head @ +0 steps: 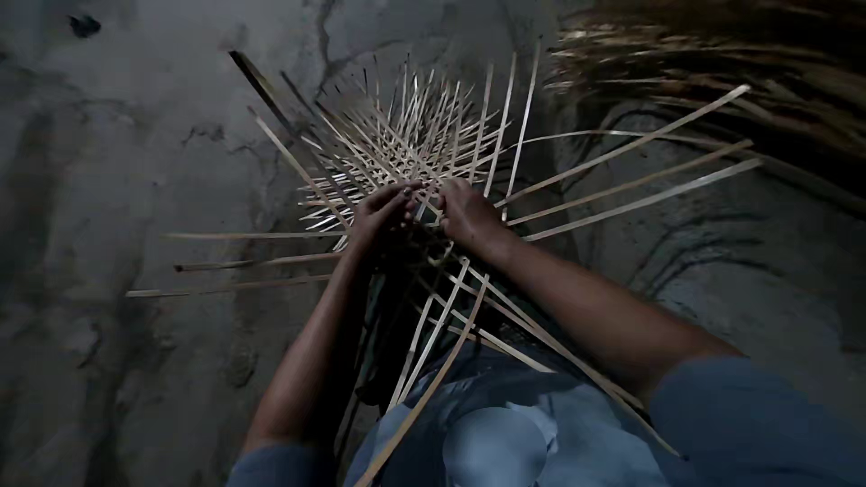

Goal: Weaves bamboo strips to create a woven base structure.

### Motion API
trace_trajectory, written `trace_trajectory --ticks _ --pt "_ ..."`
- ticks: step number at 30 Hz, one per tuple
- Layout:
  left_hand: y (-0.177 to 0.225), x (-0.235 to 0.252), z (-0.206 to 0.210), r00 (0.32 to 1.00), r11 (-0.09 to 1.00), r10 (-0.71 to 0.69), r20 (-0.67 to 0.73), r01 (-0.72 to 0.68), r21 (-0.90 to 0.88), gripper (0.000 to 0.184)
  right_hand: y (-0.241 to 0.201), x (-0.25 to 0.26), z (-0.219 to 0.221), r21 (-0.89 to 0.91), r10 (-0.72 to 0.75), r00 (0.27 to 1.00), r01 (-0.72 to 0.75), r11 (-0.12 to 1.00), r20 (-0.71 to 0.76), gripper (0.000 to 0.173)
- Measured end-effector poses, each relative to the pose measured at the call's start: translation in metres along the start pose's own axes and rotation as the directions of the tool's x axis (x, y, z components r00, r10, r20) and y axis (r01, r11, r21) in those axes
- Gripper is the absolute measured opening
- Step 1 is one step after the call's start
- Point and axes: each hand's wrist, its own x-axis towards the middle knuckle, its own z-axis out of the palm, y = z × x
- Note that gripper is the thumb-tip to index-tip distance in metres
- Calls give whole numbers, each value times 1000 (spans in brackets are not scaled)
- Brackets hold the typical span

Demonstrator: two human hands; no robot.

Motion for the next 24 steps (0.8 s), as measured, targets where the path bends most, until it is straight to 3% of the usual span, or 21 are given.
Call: trace_trajectory --ticks 2,4,6,8,13,16,19,21,24 --pt "-8 -4 -9 984 987 -80 -160 56 -149 30 -17 2 6 -95 -35 997 41 995 71 42" --pt "-16 -3 -12 923 949 -238 -302 155 -274 23 -26 9 6 -72 -77 980 92 993 185 35" --pt "-16 -1 -8 860 929 -331 -389 226 -293 22 -23 16 4 24 -129 966 127 992 225 39" --pt "-16 0 -4 837 931 -352 -420 267 -248 18 -13 19 7 86 -168 964 154 984 204 45" --pt "-22 7 5 858 946 -322 -400 303 -111 26 -6 18 5 200 -90 977 50 978 195 50" --pt "-22 12 5 864 877 -298 -406 415 240 29 -3 21 4 226 -78 973 27 974 219 48" --pt "-9 20 4 902 717 -344 -259 431 548 31 8 26 1 339 -174 950 79 937 259 40" --pt "1 24 6 890 741 -436 -134 439 507 33 19 27 -4 465 -245 926 89 881 286 34" --pt "8 23 5 860 830 -506 -67 507 232 36 26 25 -6 510 -194 937 20 860 291 24"
